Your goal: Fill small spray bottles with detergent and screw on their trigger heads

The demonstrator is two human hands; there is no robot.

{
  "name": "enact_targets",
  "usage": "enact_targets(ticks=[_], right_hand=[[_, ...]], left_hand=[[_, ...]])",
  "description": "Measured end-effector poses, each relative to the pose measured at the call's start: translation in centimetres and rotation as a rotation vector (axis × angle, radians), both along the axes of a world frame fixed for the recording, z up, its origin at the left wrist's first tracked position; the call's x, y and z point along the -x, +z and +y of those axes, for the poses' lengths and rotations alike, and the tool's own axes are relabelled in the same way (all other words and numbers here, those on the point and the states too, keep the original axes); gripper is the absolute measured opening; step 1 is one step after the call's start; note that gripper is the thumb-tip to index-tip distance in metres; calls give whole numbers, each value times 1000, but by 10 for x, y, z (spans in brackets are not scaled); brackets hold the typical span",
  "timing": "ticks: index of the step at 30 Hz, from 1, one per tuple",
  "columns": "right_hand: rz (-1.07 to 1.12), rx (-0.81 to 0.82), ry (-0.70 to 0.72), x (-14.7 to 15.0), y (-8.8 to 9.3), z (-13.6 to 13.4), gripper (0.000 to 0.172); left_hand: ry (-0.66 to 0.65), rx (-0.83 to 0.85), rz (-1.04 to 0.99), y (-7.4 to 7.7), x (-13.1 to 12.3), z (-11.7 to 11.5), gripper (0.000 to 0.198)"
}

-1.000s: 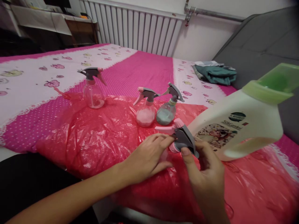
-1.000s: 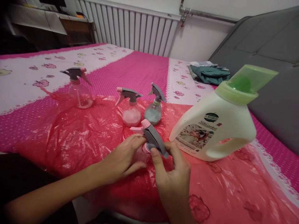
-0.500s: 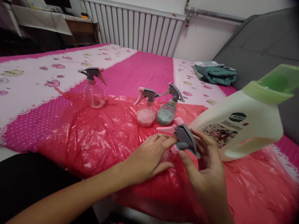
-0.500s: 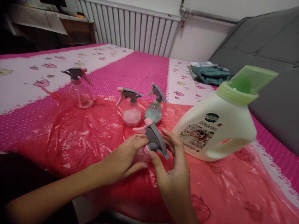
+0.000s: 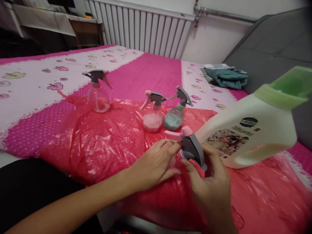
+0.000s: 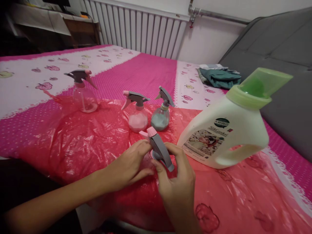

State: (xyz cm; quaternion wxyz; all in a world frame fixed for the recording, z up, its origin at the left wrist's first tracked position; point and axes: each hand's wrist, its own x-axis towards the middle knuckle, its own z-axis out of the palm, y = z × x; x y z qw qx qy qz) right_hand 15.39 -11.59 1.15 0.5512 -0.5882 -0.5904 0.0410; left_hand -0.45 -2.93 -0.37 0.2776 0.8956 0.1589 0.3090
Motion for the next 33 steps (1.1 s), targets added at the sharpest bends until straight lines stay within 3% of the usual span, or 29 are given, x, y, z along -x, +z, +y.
enact_targets(ticks=[14, 33], right_hand=[[48, 66, -13, -5, -2, 0, 17], [51, 65, 21, -4, 1, 0, 16]], left_hand=[[25, -87, -38, -5, -1, 1, 57], [25, -72, -2, -1, 0, 0, 60]])
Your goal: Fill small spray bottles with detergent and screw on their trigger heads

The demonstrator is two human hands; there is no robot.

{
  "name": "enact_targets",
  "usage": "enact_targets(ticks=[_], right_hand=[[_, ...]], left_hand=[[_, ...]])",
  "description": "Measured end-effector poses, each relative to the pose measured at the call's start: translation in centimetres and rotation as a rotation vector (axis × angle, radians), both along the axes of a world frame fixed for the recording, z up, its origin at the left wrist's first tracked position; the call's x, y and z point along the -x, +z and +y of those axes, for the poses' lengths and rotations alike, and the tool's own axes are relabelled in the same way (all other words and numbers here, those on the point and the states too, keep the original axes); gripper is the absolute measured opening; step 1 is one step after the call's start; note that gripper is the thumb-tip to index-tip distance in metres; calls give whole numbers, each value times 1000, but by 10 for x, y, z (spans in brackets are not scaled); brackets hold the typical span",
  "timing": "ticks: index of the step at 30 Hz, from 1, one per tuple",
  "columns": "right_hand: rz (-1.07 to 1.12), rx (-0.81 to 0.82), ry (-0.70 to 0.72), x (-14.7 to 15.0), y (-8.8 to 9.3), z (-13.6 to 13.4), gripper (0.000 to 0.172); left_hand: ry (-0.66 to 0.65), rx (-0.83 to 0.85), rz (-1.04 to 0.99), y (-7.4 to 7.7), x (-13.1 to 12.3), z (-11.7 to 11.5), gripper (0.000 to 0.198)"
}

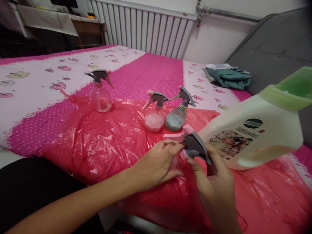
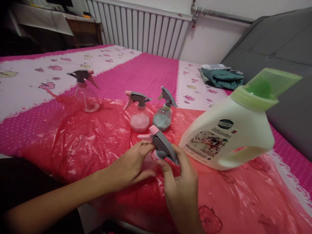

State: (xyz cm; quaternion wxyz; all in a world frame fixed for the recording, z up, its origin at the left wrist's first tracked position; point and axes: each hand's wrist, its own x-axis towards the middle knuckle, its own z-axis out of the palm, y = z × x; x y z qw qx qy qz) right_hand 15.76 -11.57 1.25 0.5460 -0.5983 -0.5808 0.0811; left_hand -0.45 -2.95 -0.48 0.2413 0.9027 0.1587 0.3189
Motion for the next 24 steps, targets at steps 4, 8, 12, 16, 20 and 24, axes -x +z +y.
enact_targets(ticks=[4, 8, 12, 16, 20, 24], right_hand=[[32, 8, -4, 0, -3, 1, 18], [50, 14, -20, 0, -5, -1, 18], [78, 14, -53, 1, -6, 0, 21], [98, 20, -65, 3, -6, 4, 24], [110, 5, -62, 3, -7, 3, 24], [79, -21, -79, 5, -9, 1, 22]], left_hand=[[3, 8, -4, 3, 0, -1, 57], [-4, 20, -11, 2, 1, -1, 57], [-24, 3, -54, -2, 0, 1, 60], [-29, -42, -54, -6, 0, 2, 63], [-30, -30, -66, -6, 0, 2, 63], [-28, -4, -67, -4, -1, 2, 60]])
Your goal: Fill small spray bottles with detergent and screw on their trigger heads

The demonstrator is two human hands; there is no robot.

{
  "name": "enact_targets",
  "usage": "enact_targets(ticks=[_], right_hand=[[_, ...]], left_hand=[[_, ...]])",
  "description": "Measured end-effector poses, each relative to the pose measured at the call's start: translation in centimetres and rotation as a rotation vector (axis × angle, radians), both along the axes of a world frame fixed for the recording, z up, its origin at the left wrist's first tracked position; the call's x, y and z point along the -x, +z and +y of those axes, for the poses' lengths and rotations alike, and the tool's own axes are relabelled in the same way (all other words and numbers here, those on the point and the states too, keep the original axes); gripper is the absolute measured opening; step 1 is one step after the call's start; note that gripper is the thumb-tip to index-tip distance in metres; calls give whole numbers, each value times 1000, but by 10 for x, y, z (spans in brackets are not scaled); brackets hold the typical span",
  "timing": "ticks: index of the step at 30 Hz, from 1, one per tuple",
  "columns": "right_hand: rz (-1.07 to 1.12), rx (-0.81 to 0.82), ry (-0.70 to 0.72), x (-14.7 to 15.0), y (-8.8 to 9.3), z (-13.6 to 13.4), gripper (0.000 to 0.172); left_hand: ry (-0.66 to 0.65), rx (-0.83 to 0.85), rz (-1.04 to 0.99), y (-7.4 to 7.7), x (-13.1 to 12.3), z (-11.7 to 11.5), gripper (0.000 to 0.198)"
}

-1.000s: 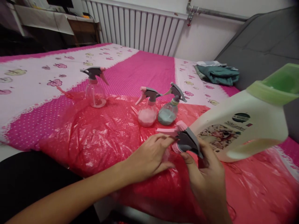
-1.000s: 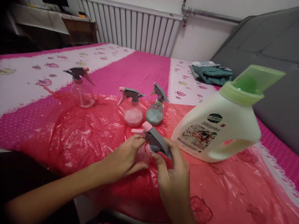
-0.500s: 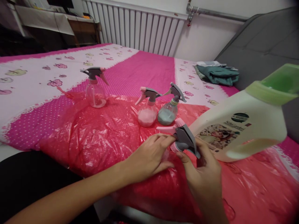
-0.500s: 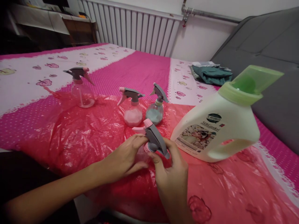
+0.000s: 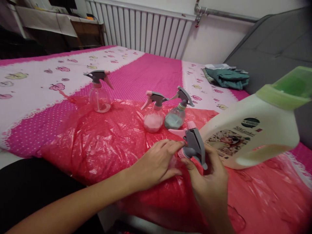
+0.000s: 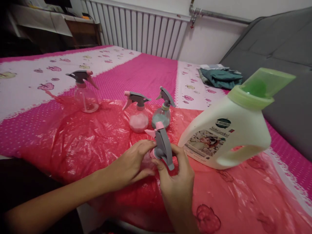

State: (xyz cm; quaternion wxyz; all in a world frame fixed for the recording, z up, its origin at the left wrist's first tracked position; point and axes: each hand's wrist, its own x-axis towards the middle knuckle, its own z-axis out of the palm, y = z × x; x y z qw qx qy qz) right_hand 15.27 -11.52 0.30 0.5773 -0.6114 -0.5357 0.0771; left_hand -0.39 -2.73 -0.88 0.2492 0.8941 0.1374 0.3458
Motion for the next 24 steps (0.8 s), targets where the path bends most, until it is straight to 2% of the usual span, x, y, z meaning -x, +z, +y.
enact_targets(ticks=[12, 18, 24], right_hand=[[-72, 18, 18, -2, 2, -1, 21], [-55, -1, 4, -1, 1, 2, 23], [-57, -65, -36, 5, -3, 7, 17]], left_hand=[[4, 73, 76, 2, 1, -1, 56], [-14, 5, 41, 3, -1, 1, 53], [-13, 4, 39, 0, -1, 1, 54]])
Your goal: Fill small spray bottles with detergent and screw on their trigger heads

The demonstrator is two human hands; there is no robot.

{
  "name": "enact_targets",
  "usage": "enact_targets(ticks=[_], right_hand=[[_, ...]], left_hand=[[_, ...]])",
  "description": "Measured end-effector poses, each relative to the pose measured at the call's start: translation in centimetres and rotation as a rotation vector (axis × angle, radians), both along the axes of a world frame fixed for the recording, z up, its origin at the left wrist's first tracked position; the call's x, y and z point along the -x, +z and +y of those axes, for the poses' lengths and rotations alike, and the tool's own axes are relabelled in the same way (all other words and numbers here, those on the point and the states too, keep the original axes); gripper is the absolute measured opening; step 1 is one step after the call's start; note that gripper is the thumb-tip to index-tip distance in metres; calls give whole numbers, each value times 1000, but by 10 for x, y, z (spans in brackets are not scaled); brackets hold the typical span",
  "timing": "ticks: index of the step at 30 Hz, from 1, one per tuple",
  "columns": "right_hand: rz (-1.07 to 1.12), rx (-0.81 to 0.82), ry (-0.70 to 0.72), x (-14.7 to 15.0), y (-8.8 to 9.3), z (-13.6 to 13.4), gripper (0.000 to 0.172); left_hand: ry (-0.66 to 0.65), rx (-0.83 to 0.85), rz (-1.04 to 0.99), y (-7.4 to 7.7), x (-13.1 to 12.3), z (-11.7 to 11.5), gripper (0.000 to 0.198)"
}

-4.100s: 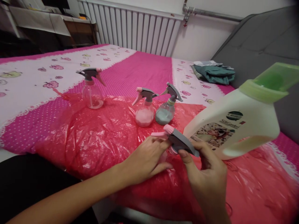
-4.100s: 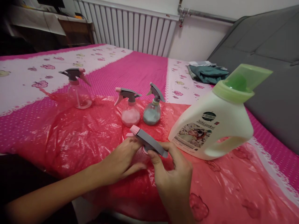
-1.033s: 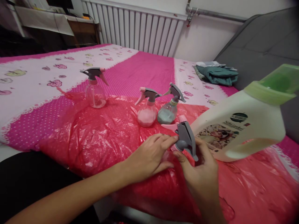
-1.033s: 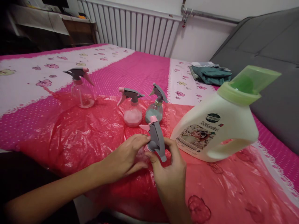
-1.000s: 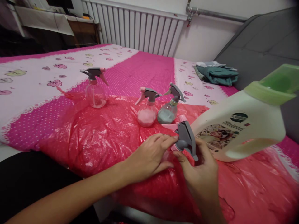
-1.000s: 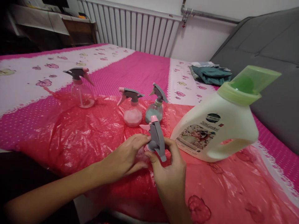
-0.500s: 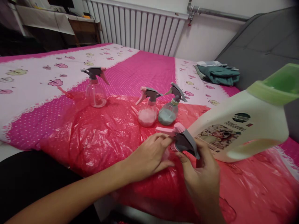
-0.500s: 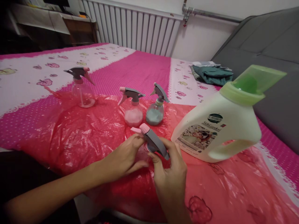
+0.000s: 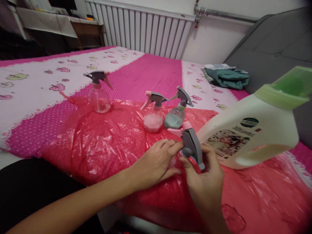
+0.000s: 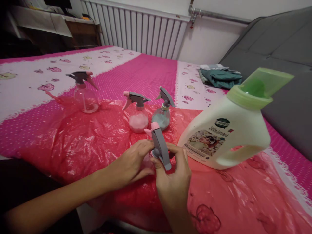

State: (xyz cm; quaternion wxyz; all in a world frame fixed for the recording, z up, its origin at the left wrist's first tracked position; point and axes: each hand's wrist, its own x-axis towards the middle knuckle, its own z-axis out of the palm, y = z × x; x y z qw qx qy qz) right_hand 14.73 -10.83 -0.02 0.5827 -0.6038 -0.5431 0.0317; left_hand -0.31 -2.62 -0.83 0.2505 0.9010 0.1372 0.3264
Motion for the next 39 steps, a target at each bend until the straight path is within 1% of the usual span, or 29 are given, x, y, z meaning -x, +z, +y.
enact_targets(ticks=[4, 7, 10, 12, 13, 17, 19, 22, 26, 28, 30, 33, 35, 39], right_hand=[[25, -6, -5, 1, -2, 2, 28], [48, 47, 10, -4, 0, 1, 32], [99, 120, 132, -13, 1, -2, 28], [141, 131, 211, -16, 1, -4, 29], [161, 128, 222, -17, 0, -4, 29], [206, 98, 137, -11, -1, -1, 22], [230, 88, 120, -7, -2, 2, 21], [260, 87, 116, -2, -3, 5, 22], [252, 41, 42, 3, -7, 5, 19], [259, 27, 29, 4, -8, 4, 16], [299, 33, 52, 4, -7, 3, 16], [365, 57, 125, 2, -4, 3, 22], [373, 71, 169, -1, -1, 5, 25], [354, 88, 235, -7, 3, 8, 24]], left_hand=[[-2, 39, 5, 0, 1, 0, 56], [-16, 75, 17, 2, 2, 1, 57], [-21, 104, 15, 3, 2, 1, 58], [-19, 112, 16, 4, 3, 0, 59], [-17, 117, 22, 4, 3, 0, 60], [-11, 138, 38, 4, 3, -2, 68], [-4, 127, 29, 2, 3, -2, 70], [3, 108, 9, -2, 3, -1, 68], [-8, 91, -5, -2, 3, 0, 67], [-9, 90, -4, -1, 3, 0, 65], [-6, 99, -1, 0, 3, 1, 64], [-12, 101, -2, -1, 4, 2, 62], [-16, 90, -13, -2, 4, 2, 60], [-19, 68, -27, -3, 3, 3, 59]])
